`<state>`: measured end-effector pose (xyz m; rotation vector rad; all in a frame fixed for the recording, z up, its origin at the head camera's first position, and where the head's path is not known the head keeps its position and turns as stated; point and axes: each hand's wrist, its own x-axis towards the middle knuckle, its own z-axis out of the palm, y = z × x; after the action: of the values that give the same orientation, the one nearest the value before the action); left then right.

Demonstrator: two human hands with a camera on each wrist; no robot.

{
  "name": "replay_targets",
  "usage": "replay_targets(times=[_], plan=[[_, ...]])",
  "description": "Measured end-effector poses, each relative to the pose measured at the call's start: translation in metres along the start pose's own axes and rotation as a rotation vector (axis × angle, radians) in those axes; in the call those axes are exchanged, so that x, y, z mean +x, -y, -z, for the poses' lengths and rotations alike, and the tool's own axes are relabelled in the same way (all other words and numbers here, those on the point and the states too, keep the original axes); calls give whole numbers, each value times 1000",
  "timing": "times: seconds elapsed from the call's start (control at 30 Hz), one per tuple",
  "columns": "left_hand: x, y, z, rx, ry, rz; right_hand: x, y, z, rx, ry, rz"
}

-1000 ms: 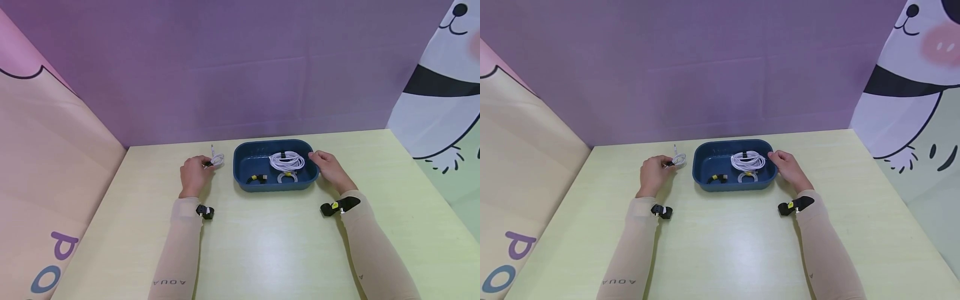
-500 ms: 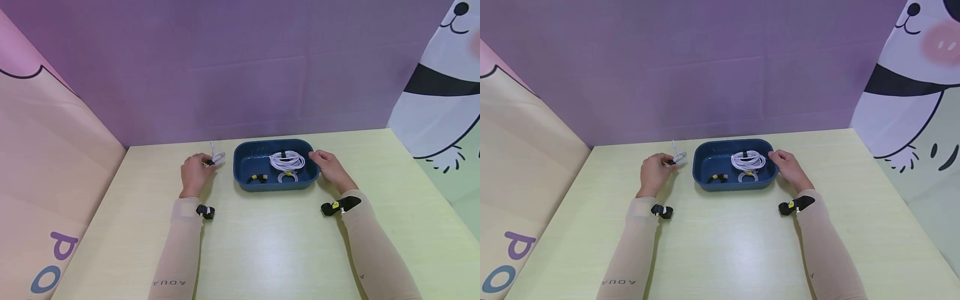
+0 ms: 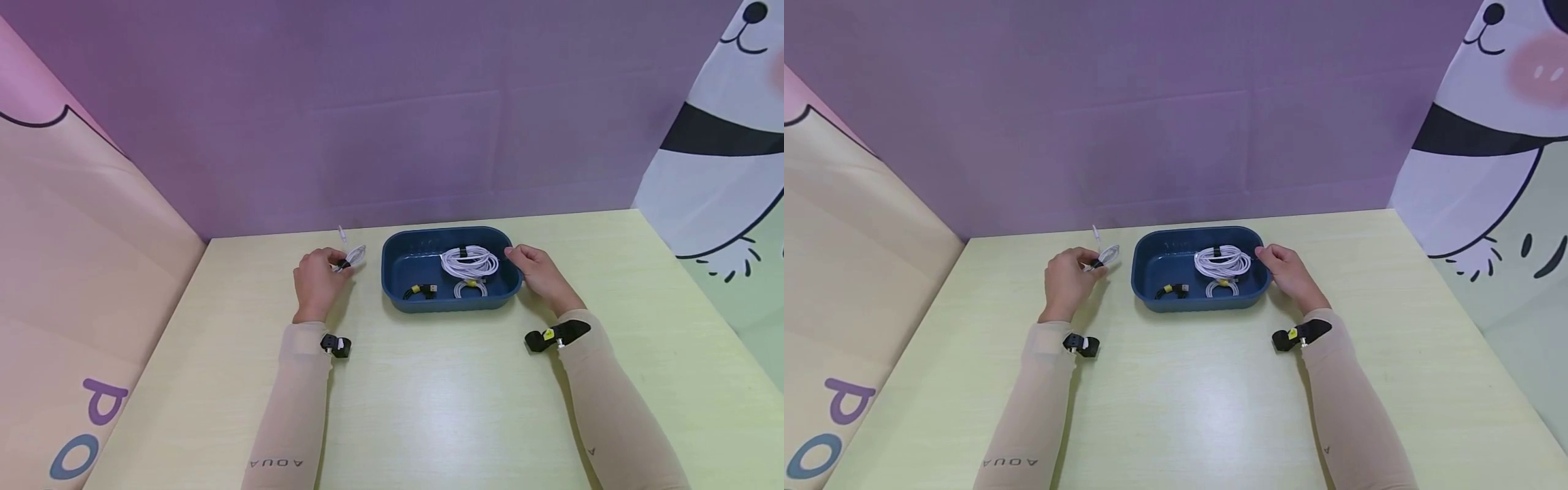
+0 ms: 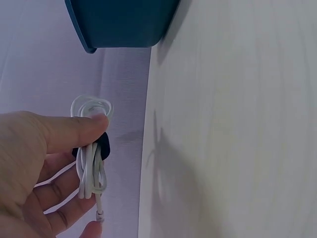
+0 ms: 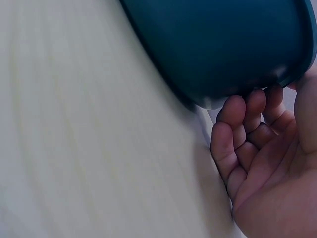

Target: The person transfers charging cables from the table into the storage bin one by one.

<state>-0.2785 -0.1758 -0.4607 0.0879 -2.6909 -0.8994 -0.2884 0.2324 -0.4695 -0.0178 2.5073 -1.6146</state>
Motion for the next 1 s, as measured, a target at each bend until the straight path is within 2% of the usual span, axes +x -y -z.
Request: replay_targets(times=[0.07,0.6,1.0], plan=[[0,0,0,1,-7,-4,-2,4,0,-1,7,-3],[0,-3,1,-13,-21,-12,3,-6,3,-20,-8,10],[-2,-6,3,-29,-39,-6,3,-2,1,2,1,2]])
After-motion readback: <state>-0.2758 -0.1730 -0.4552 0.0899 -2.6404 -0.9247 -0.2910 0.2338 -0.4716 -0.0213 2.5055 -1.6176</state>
